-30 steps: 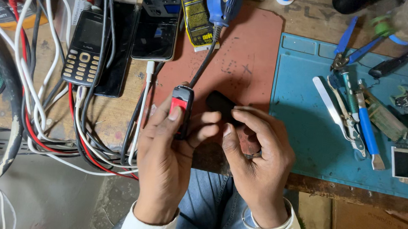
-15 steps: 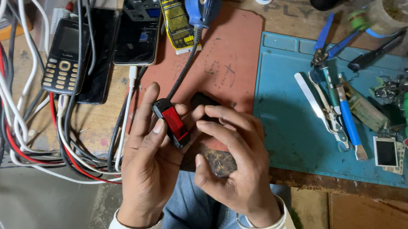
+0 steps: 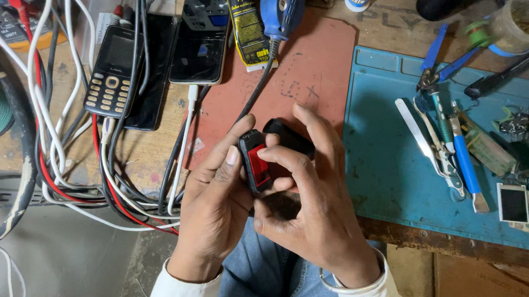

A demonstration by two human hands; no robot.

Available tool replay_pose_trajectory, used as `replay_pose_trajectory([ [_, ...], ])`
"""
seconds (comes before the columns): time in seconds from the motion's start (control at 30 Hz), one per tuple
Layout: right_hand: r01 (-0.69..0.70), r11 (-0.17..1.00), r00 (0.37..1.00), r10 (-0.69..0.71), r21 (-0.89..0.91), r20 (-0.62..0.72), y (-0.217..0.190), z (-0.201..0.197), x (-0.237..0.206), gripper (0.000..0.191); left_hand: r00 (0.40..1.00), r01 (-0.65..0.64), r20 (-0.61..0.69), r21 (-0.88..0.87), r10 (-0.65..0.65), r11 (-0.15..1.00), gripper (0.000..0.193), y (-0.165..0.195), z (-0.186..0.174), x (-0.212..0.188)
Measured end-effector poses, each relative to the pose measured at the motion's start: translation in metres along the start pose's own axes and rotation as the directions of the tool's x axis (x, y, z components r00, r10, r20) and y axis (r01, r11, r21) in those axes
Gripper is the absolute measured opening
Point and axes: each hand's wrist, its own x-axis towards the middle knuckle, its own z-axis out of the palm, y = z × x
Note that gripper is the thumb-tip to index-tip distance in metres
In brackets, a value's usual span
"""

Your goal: The person removes the back cover of a small black electronic device, then uses a screwdriver to loosen screws and tweezers to remove internal components. The device is held and manipulated throughout the process.

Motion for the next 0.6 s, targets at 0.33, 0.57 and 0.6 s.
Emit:
replay_pose_trajectory([
  [0.33, 0.053, 0.978, 0.998, -0.049, -0.201, 0.029, -0.007, -0.014, 0.018, 0.062, 1.0, 0.011, -0.008, 0.153, -0.01, 0.988, 0.046, -0.002, 0.0, 0.002],
  [0.57, 0.081, 0.987, 0.99, -0.064, -0.137, 0.128, -0.004, -0.022, 0.025, 0.054, 0.999, -0.025, -0.028, 0.153, 0.029, 0.988, 0.043, -0.004, -0.001, 0.003],
  [0.6, 0.115, 0.985, 0.989, -0.101, -0.131, 0.109, -0.004, -0.023, 0.024, 0.051, 0.998, -0.046, -0.036, 0.126, 0.051, 0.991, 0.044, -0.005, -0.001, 0.004],
])
